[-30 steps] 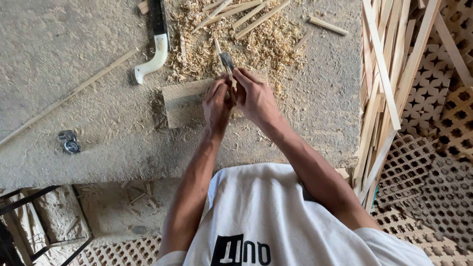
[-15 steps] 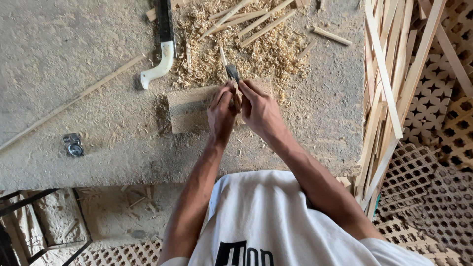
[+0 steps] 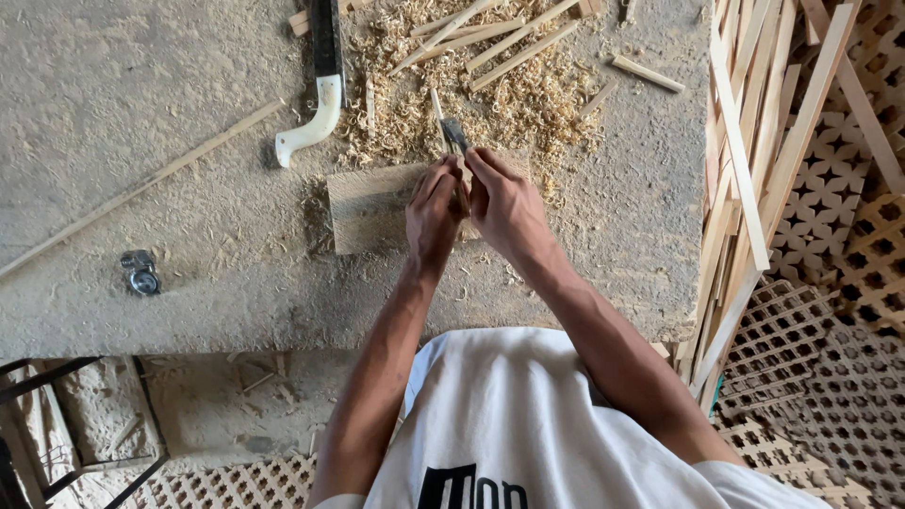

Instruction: The person uses a chisel to carve a small wooden stick held in the left hand. The person repeatedly shaves thin layers from the stick, rotating it to work on different sides. Wood shavings accumulate on the workbench.

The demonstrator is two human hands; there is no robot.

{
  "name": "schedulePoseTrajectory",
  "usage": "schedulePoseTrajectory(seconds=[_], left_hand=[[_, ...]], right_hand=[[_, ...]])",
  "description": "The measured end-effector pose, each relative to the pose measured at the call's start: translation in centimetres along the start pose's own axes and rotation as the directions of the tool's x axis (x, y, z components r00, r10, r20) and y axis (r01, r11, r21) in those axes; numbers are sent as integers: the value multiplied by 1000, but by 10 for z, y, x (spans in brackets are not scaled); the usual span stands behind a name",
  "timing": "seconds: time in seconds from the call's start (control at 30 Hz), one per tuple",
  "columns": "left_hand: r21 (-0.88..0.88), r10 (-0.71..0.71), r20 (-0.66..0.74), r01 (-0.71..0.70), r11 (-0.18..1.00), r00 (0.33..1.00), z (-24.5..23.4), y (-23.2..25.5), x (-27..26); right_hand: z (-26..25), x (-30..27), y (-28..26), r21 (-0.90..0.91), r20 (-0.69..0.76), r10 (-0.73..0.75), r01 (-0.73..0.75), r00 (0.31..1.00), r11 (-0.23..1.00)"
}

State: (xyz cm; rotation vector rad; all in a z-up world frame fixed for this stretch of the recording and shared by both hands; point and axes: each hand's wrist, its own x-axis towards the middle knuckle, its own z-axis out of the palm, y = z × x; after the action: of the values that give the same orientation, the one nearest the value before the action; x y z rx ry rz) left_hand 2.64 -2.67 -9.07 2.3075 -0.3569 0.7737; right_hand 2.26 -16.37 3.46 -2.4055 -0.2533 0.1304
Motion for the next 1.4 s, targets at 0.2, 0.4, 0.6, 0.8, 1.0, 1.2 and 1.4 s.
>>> schedulePoseTrajectory(seconds=[0.2,0.4,0.6,0.8,1.0,1.2,1.4], left_hand=[[35,7,-15,-6,999,1000,-6,11,7],[8,18,-16,-18,1000,1000,-8,12,15],[-8,22,-27,-22,1000,999,-7,11,12],[-26,11,27,-10,1000,1000,-8,4,9],[-32,66,19,-65,997,998,0,-2,11],[-60,27,103,-21,998,994,-12,6,23],[-97,-9,17,11,995,1000,24,-36,-16]], right_hand=[[-4,-6,-8,9,-49,-32,33,998,999],[2,-1,-2,35,-64,-26,28,998,999],[2,-4,1,46,-73,-35,38,997,998],[6,2,4,-9,-70,-62,62,996,998],[-4,-3,-4,14,-86,-52,54,995,998],[13,6,24,137,-88,3,9,996,991],[-5,-2,3,269,-38,78,-65,996,961]])
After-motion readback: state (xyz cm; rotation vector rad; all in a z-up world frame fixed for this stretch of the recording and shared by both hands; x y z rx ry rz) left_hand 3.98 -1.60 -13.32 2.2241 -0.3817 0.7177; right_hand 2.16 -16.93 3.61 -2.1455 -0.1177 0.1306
